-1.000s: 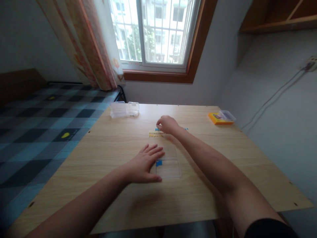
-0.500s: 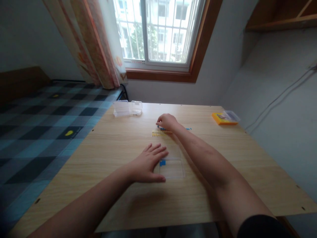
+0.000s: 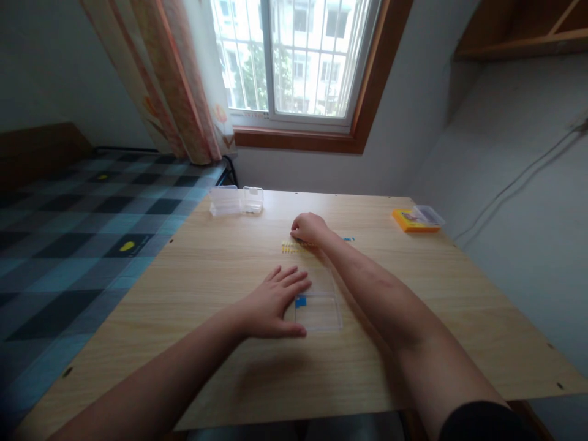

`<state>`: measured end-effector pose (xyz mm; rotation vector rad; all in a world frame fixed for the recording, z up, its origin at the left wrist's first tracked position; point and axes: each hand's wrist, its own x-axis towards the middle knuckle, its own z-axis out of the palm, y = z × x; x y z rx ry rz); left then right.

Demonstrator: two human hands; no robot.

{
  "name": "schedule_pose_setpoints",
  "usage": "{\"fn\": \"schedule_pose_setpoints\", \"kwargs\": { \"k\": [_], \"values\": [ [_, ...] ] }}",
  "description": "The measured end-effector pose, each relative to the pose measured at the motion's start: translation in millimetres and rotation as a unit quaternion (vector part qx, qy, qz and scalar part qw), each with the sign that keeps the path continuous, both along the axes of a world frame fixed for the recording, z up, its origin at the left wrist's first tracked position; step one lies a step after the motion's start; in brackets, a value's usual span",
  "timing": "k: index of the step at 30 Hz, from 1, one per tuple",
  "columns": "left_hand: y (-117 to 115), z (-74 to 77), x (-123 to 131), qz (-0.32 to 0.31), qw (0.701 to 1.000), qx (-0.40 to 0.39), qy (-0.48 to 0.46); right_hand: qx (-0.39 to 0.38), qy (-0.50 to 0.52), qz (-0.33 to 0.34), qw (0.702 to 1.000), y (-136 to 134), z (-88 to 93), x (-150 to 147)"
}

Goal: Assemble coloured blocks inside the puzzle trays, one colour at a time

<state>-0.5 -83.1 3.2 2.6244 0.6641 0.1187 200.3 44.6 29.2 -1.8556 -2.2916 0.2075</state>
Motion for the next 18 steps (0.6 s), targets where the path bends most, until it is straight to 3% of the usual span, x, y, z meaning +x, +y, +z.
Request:
{"fn": "schedule_pose_setpoints", "kwargs": {
  "k": [3, 6, 10, 14, 18],
  "values": [
    [-0.2, -0.6, -0.2, 0.000, 1.000, 0.004, 0.002, 0.026, 0.024, 0.007, 0.999, -18.0, 9.9, 2.4],
    [0.1, -2.4, -1.1, 0.000, 1.000, 0.004, -0.005, 0.057, 0.068, 0.046, 0.995, -57.6, 23.8, 16.1],
    [0.8, -3.7, -2.2, 0.001, 1.000, 0.008, -0.015, 0.117, 0.166, 0.238, 0.950, -129.9, 36.5, 44.0],
    [1.2, -0.3, -2.3, 0.002, 1.000, 0.003, -0.006, 0.062, 0.145, 0.288, 0.945, -180.0, 29.2, 56.3],
    [2.1, 4.1, -1.7, 0.005, 1.000, -0.004, 0.014, 0.052, 0.088, 0.285, 0.953, -189.4, 9.8, 48.9]
  ]
}}
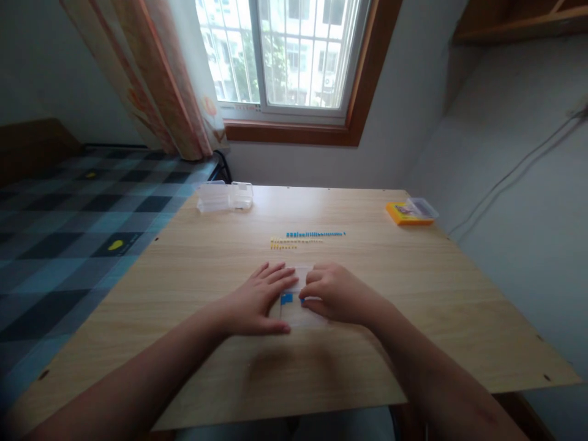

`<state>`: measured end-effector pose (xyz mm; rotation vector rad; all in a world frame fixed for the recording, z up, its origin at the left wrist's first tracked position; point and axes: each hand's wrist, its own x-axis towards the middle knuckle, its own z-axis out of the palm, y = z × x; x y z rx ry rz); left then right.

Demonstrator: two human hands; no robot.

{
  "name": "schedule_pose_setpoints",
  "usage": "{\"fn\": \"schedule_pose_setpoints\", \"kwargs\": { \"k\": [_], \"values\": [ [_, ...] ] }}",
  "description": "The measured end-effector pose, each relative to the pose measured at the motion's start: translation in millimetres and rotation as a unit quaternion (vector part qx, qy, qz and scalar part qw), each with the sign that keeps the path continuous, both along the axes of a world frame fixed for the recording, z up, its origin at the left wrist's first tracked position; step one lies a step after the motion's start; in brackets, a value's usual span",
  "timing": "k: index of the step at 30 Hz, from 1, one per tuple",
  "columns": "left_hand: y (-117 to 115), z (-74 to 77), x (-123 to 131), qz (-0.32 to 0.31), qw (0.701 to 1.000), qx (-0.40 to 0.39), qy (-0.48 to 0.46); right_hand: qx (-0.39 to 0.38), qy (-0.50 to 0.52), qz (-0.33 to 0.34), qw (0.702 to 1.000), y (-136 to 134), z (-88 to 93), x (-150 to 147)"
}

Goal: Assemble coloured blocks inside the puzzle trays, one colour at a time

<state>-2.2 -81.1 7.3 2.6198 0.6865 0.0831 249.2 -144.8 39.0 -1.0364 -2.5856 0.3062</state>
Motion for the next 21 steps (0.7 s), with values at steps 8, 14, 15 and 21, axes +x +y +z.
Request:
{"fn": "schedule_pose_setpoints", "kwargs": {
  "k": [8, 14, 15, 21],
  "values": [
    [2.3, -0.2, 0.1, 0.002, 1.000, -0.001, 0.015, 0.013, -0.061, 0.024, 0.998, 0.9, -19.9, -10.7],
    [1.7, 0.8, 0.2, 0.001, 1.000, -0.003, 0.025, 0.013, -0.059, 0.027, 0.998, 0.0, -22.1, -10.4],
    [1.7, 0.6, 0.2, 0.000, 1.000, -0.002, 0.025, 0.013, -0.054, 0.025, 0.998, 0.2, -21.8, -9.6],
    [2.8, -2.7, 0.0, 0.000, 1.000, -0.003, 0.013, 0.022, -0.014, 0.025, 0.999, 2.8, -22.0, -4.3]
  ]
}}
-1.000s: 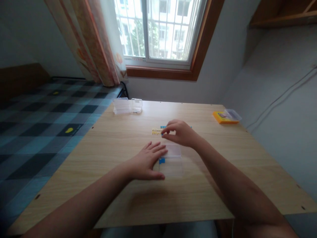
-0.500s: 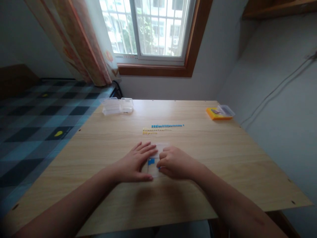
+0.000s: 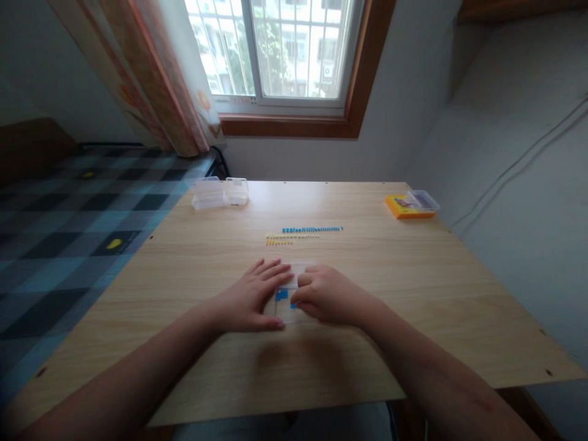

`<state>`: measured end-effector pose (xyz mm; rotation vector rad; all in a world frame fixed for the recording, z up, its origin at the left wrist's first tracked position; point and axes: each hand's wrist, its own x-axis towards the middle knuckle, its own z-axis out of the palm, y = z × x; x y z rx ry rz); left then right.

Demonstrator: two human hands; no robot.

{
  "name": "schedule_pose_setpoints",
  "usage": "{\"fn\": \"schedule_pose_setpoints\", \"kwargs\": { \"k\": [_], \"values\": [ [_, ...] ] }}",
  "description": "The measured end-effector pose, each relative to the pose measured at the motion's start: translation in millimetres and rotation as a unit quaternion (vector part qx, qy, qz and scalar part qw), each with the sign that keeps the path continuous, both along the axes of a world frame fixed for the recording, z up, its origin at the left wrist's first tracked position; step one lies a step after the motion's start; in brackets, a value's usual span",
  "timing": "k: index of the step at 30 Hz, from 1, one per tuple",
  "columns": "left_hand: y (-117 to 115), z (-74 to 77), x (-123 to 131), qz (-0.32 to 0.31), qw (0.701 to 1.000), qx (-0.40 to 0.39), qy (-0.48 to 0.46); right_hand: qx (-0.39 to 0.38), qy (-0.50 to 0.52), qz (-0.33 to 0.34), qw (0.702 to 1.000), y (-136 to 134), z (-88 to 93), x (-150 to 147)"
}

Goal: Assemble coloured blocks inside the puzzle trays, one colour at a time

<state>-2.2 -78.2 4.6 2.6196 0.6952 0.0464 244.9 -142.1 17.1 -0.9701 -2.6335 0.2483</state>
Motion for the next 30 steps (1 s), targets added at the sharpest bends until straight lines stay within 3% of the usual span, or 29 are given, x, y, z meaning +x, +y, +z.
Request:
{"fn": "schedule_pose_setpoints", "kwargs": {
  "k": [19, 30],
  "values": [
    [-2.2, 3.9, 0.4, 0.002, 1.000, 0.004, 0.002, -0.013, -0.003, -0.011, 1.000, 2.7, -3.7, 1.6],
    [-1.8, 2.6, 0.8, -0.001, 1.000, 0.006, -0.002, 0.035, -0.021, -0.056, 0.998, 3.4, -6.6, -3.3]
  ]
}}
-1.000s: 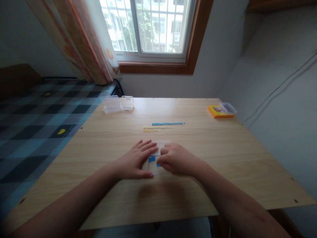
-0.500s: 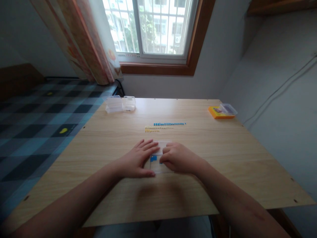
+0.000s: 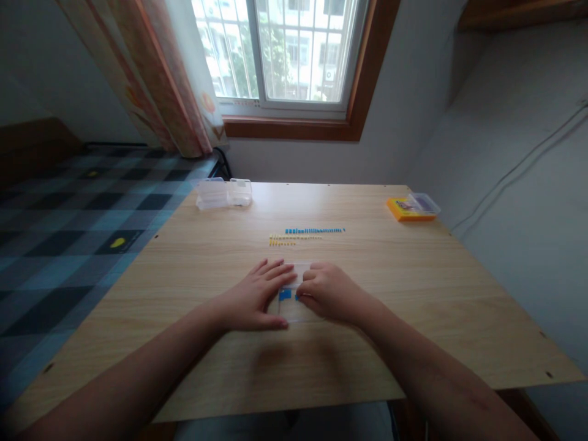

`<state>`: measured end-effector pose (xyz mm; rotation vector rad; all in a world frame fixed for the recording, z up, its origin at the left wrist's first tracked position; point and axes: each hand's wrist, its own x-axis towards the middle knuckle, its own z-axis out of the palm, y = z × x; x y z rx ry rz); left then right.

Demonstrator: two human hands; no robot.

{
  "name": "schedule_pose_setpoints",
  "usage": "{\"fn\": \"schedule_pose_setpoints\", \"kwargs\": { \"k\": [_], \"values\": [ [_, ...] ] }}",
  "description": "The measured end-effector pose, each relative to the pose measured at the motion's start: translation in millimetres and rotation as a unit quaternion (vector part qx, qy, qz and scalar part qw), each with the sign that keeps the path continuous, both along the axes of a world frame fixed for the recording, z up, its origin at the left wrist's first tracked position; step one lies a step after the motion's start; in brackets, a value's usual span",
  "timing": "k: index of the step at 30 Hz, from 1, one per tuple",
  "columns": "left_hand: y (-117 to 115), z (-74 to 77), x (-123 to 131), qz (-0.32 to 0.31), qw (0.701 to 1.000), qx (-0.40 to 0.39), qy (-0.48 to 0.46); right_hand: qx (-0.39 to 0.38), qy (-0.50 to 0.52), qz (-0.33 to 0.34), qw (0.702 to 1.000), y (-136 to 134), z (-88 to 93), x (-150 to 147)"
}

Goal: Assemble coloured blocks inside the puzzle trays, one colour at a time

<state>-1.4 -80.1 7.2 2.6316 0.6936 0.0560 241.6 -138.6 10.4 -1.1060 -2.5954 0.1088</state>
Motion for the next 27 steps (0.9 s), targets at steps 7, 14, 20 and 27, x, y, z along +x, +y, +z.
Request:
{"fn": "schedule_pose_setpoints", "kwargs": {
  "k": [7, 14, 20, 27],
  "values": [
    [0.5, -2.6, -1.1, -0.001, 1.000, -0.001, -0.007, 0.043, 0.004, -0.024, 0.999, -1.0, -2.9, -6.8],
    [0.2, -4.5, -0.9, -0.002, 1.000, 0.002, -0.013, 0.038, 0.003, -0.019, 0.999, -2.2, -4.4, -6.5],
    [0.3, -5.7, -1.7, -0.005, 1.000, 0.003, -0.030, 0.038, 0.008, -0.021, 0.999, -2.4, -3.7, -9.5],
    [-0.7, -5.4, -1.7, -0.004, 1.000, 0.002, -0.028, 0.041, 0.003, -0.020, 0.999, -2.6, -5.3, -7.8]
  ]
}}
